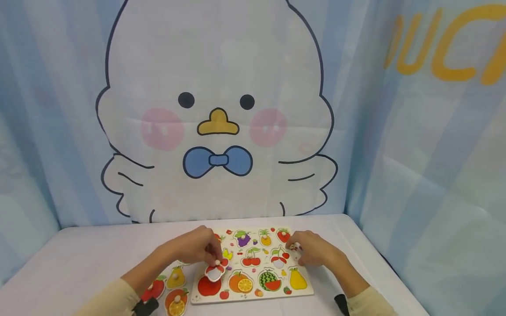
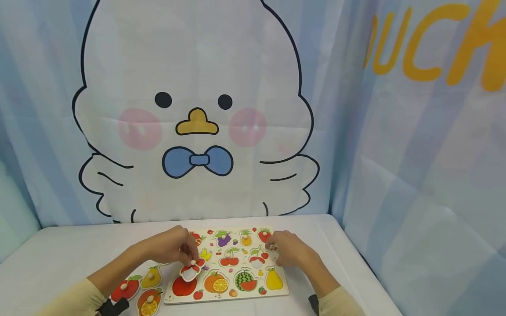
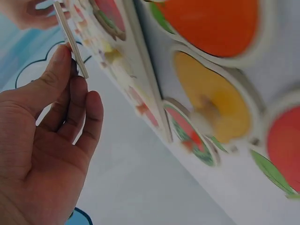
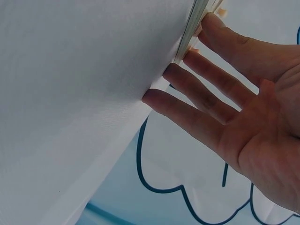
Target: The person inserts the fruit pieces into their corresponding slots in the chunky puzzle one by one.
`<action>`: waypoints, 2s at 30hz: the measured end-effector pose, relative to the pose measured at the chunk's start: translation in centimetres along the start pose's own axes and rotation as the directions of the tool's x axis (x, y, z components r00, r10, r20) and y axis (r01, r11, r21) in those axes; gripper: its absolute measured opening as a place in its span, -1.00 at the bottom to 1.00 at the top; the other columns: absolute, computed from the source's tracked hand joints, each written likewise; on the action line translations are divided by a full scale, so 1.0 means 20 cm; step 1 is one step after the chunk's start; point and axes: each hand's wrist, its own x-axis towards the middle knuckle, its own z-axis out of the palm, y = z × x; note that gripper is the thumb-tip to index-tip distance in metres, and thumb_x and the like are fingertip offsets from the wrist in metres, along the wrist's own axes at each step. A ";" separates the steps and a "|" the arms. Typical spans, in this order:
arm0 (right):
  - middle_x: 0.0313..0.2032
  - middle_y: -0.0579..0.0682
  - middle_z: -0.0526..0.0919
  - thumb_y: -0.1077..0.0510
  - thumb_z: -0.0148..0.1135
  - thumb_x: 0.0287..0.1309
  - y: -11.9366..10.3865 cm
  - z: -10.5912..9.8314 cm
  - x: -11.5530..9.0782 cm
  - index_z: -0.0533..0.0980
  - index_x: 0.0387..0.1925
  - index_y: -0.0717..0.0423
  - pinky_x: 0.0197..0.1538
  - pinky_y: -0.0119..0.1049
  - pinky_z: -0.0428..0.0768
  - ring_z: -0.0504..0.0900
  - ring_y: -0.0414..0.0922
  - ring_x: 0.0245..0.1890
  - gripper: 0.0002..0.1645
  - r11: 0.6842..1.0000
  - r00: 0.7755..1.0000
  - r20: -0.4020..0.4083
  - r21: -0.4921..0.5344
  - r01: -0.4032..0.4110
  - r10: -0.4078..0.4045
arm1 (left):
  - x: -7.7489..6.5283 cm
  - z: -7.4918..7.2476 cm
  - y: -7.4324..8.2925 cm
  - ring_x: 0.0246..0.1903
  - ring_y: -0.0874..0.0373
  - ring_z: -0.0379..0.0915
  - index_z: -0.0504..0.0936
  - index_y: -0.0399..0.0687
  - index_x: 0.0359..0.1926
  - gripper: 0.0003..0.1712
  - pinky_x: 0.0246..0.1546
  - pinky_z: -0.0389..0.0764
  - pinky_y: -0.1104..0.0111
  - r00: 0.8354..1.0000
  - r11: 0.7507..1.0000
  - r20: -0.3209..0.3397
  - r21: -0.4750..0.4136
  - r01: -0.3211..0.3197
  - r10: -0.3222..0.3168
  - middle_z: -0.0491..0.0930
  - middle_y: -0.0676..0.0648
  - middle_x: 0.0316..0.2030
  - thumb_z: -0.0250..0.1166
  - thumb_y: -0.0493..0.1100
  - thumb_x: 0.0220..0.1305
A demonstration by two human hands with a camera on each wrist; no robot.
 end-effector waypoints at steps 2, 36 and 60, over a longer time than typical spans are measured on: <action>-0.07 -0.11 0.59 0.25 0.52 -0.16 0.00 -0.01 0.00 0.63 -0.14 -0.13 0.06 0.02 0.51 0.46 -0.12 -0.19 -0.54 1.000 1.000 -0.001 -0.001 0.005 -0.005 | 0.05 0.01 0.01 -0.48 0.32 0.49 0.75 0.14 -0.40 -0.85 -0.36 0.58 0.51 1.000 1.000 0.005 0.014 -0.009 0.009 0.64 0.21 -0.46 0.44 -0.26 0.07; -0.10 -0.08 0.62 0.30 0.51 -0.17 0.01 -0.01 0.00 0.62 -0.14 -0.06 0.02 -0.01 0.55 0.49 -0.10 -0.22 -0.54 0.999 0.999 -0.001 -0.004 0.051 -0.051 | 0.66 0.21 0.22 -0.49 0.37 0.47 0.73 0.15 -0.43 -0.86 -0.38 0.53 0.57 0.986 0.965 0.106 0.216 -0.147 0.127 0.59 0.26 -0.51 0.40 -0.25 0.13; -0.13 -0.08 0.62 0.31 0.52 -0.19 0.00 0.00 0.01 0.61 -0.10 -0.02 -0.02 -0.02 0.58 0.50 -0.10 -0.22 -0.49 0.999 0.999 0.000 0.005 0.046 -0.046 | 0.76 0.29 0.31 -0.42 0.34 0.43 0.76 0.17 -0.38 -0.89 -0.34 0.50 0.58 0.997 0.949 0.037 0.307 -0.072 0.064 0.55 0.22 -0.41 0.40 -0.21 0.14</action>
